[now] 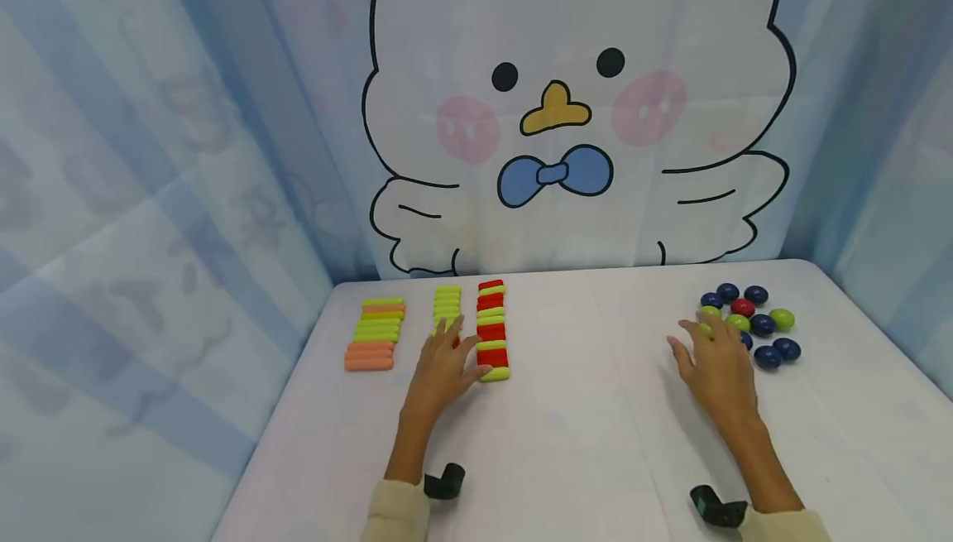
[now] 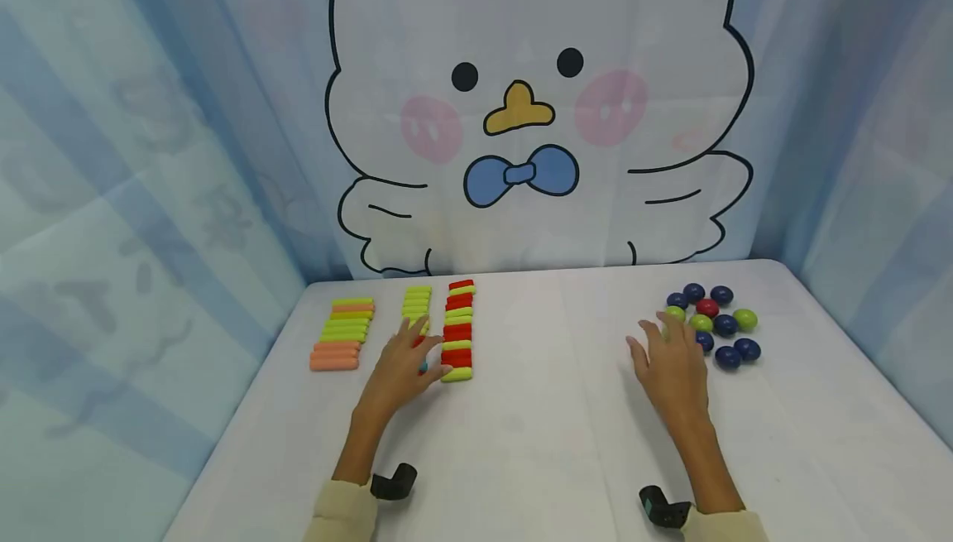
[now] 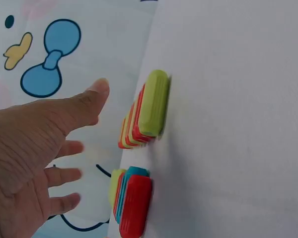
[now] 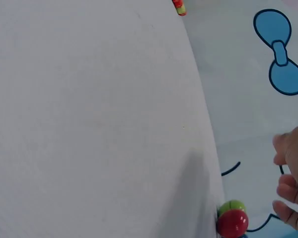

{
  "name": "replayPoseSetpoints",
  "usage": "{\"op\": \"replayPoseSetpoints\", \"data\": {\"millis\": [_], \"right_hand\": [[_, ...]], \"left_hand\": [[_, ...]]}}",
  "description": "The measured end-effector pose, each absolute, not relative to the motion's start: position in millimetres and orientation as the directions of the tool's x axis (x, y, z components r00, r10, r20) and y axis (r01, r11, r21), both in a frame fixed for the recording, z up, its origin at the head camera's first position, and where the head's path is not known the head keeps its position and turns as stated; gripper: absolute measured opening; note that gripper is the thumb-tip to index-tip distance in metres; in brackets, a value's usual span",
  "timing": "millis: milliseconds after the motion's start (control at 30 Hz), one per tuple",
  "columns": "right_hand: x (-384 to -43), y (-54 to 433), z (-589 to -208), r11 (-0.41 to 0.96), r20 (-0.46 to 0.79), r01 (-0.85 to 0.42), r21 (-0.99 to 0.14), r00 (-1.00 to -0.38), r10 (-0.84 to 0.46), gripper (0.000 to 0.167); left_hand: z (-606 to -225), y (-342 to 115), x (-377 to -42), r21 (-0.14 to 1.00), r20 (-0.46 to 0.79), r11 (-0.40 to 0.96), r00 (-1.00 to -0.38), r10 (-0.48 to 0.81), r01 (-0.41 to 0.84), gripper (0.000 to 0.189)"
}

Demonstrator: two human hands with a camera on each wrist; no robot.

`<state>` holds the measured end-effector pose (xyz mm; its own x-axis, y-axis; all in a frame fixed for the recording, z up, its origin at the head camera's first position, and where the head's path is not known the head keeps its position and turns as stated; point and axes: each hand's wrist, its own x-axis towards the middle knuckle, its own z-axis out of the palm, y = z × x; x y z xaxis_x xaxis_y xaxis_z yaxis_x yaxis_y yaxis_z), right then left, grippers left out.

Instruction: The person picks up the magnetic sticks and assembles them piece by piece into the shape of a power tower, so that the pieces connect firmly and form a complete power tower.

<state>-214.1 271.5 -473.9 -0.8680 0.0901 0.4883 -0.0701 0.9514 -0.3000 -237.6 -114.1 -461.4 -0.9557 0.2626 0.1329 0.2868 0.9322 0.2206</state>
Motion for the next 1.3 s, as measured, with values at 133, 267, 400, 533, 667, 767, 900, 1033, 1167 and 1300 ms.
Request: {"op": "replayPoseSetpoints", "data": {"millis": [133, 267, 400, 533, 667, 767, 900, 1033, 1167, 1300], "right_hand": [[-211, 280, -471, 0.931, 0.505, 0.014, -0.365, -0.837, 0.211, 0.033], [-209, 287, -474, 0.917, 0.407, 0.106, -0.385, -0.872, 0.272, 0.037], [-206, 290, -479, 0.904, 0.332, 0.156, -0.398, -0.894, 0.3, 0.04], [-203, 293, -483, 0.894, 0.3, 0.172, -0.413, -0.902, 0.312, 0.042], [-202, 295, -486, 0.895, 0.292, 0.17, -0.412, -0.906, 0.306, 0.044], [-203, 296, -486, 0.9, 0.292, 0.169, -0.403, -0.908, 0.302, 0.046], [-206, 293, -485, 0.906, 0.27, 0.148, -0.396, -0.925, 0.269, 0.046], [-209, 284, -482, 0.898, 0.222, 0.114, -0.424, -0.949, 0.225, 0.044], [-215, 269, -478, 0.848, 0.139, 0.026, -0.53, -0.983, 0.117, 0.042], [-220, 243, -479, 0.671, -0.001, -0.061, -0.739, -0.996, -0.092, 0.049]], "left_hand": [[-459, -107, -232, 0.287, 0.154, 0.896, -0.94, 0.305, 0.338, 0.037], [-461, -101, -230, 0.313, 0.118, 0.88, -0.934, 0.338, 0.359, 0.028], [-468, -98, -231, 0.279, 0.115, 0.879, -0.922, 0.37, 0.387, 0.028], [-474, -95, -232, 0.239, 0.136, 0.885, -0.916, 0.378, 0.4, 0.029], [-478, -92, -232, 0.25, 0.137, 0.891, -0.925, 0.355, 0.379, 0.028], [-479, -88, -234, 0.278, 0.112, 0.888, -0.93, 0.349, 0.367, 0.028], [-479, -82, -235, 0.324, 0.021, 0.886, -0.938, 0.345, 0.333, 0.03], [-475, -77, -233, 0.37, -0.074, 0.874, -0.928, 0.364, 0.313, 0.029], [-474, -70, -233, 0.46, -0.097, 0.817, -0.895, 0.435, 0.348, 0.028], [-478, -60, -232, 0.552, -0.11, 0.749, -0.858, 0.501, 0.366, 0.029]]}}
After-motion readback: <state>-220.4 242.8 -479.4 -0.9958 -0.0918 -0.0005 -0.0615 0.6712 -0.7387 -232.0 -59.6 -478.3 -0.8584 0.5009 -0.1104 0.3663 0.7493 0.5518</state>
